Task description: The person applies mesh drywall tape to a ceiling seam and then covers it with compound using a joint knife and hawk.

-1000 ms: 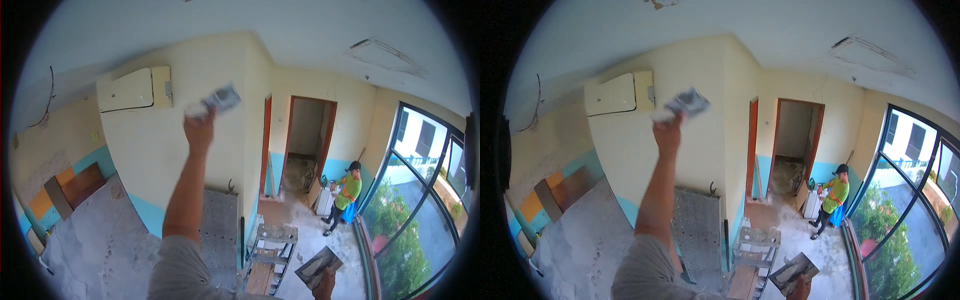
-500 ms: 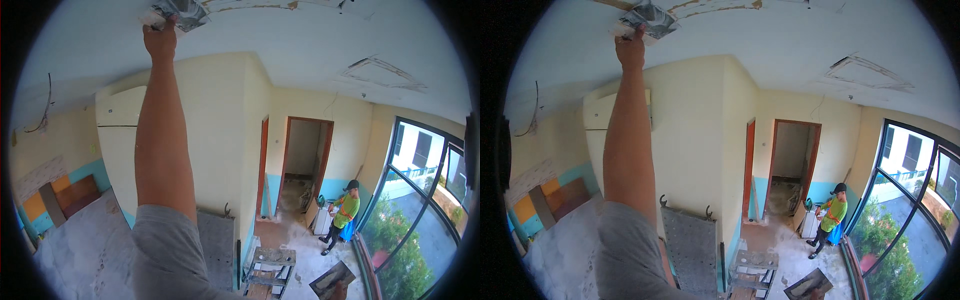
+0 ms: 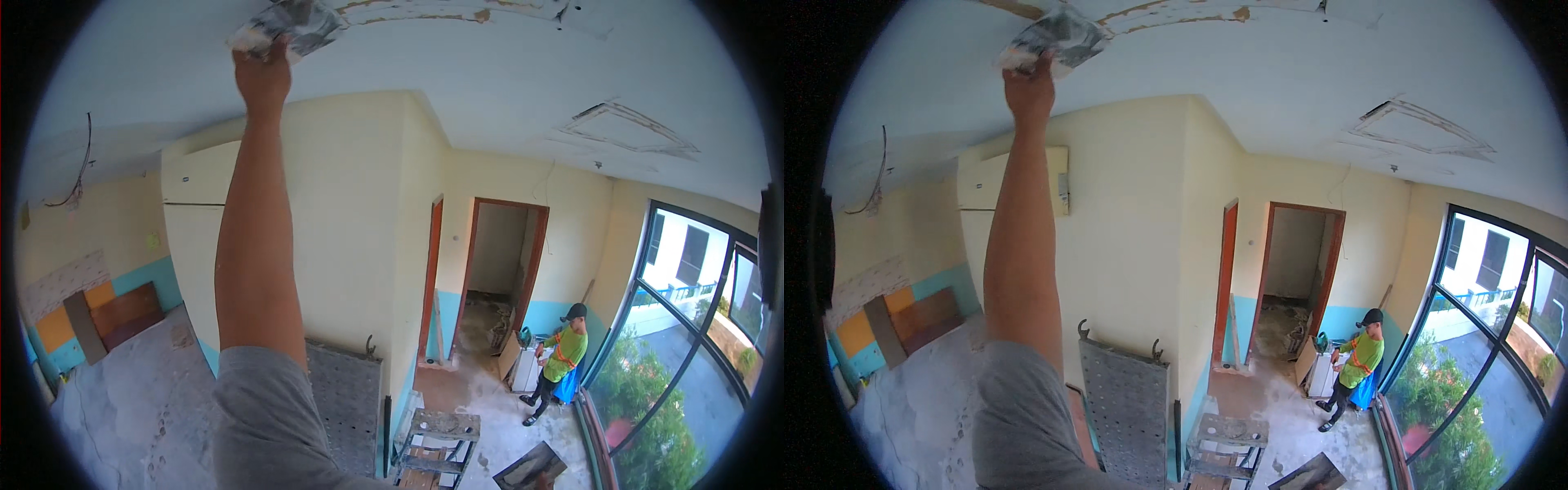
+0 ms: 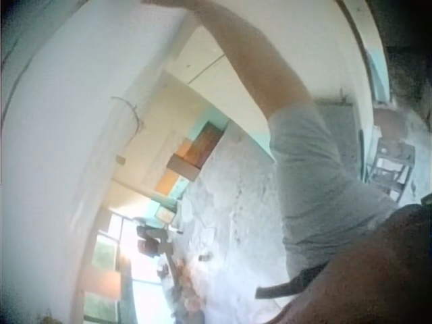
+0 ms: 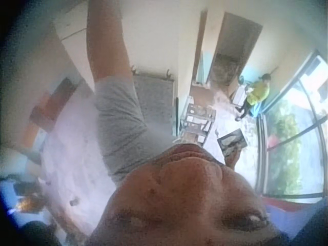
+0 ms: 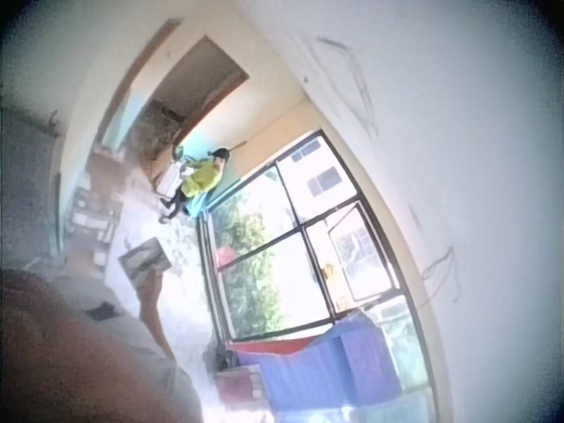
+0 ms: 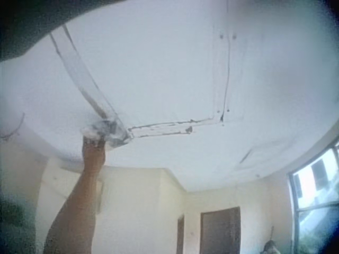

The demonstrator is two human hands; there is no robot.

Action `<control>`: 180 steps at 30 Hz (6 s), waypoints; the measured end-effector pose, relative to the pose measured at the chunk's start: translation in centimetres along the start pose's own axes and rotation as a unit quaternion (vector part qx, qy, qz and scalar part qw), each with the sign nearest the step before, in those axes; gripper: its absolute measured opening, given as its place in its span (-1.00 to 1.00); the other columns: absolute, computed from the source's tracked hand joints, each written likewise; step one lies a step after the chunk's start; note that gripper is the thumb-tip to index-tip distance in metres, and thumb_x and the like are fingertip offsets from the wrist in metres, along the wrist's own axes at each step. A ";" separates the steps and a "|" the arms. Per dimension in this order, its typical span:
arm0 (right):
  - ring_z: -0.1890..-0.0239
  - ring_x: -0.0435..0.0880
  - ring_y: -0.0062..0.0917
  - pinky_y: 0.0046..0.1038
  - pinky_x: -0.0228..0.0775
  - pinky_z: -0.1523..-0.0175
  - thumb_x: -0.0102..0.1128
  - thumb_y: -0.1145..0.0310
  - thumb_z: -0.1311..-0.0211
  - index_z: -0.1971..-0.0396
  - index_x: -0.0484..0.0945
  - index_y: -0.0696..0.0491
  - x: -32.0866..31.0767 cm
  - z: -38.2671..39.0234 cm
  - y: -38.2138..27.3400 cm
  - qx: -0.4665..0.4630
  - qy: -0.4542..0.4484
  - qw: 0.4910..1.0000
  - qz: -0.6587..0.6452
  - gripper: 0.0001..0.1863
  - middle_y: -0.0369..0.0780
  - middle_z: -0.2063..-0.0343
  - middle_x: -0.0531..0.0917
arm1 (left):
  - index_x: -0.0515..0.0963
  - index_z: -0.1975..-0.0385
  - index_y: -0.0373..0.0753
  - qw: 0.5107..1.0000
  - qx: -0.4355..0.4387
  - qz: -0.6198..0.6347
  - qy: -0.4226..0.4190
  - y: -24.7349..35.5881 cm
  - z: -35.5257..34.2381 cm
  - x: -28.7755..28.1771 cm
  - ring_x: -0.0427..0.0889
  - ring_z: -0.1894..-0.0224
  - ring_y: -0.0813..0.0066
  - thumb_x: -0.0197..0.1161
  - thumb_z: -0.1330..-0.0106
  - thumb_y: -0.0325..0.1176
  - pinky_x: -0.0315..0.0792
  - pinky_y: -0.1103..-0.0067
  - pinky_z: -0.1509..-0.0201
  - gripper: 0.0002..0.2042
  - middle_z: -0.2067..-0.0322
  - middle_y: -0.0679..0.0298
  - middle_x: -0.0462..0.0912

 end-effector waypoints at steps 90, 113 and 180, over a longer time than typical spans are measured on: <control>0.02 0.54 -0.39 -0.32 0.46 -0.06 0.21 0.31 -0.33 -0.17 0.33 0.11 13.3 13.8 -10.9 -0.019 -0.161 0.969 -0.184 -0.52 -0.17 0.04 0.52 | 0.25 0.09 -0.44 0.995 0.090 -0.034 0.033 30.2 -17.3 -20.9 0.60 0.10 0.21 0.40 -0.16 -0.37 0.45 0.40 -0.01 -0.51 0.14 0.01 0.58; 0.25 0.43 -0.47 -0.38 0.34 0.12 0.23 -0.04 -0.26 -0.02 0.40 0.17 8.0 16.4 -13.0 0.003 0.080 0.984 0.159 -0.41 -0.23 0.24 0.51 | 0.22 -0.03 -0.54 0.999 -0.048 -0.022 0.005 15.7 -17.2 -16.5 0.54 -0.05 0.01 0.41 -0.17 -0.21 0.39 0.32 -0.14 -0.36 0.03 -0.16 0.52; 0.34 0.46 -0.51 -0.44 0.35 0.18 0.01 0.08 -0.41 0.27 0.48 0.10 3.8 4.2 -6.3 -0.004 0.110 0.989 0.094 -0.66 -0.28 0.42 0.52 | 0.13 -0.01 -0.57 0.999 -0.025 -0.037 0.030 6.3 -2.9 -2.4 0.53 -0.06 -0.03 0.34 -0.24 -0.11 0.40 0.27 -0.12 -0.32 -0.01 -0.22 0.46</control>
Point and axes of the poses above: each hand's wrist, its own z-axis away from the middle knuckle, its own x-axis out of the palm, y = z × x, the point moved 5 cm from there along -z, towards the middle knuckle
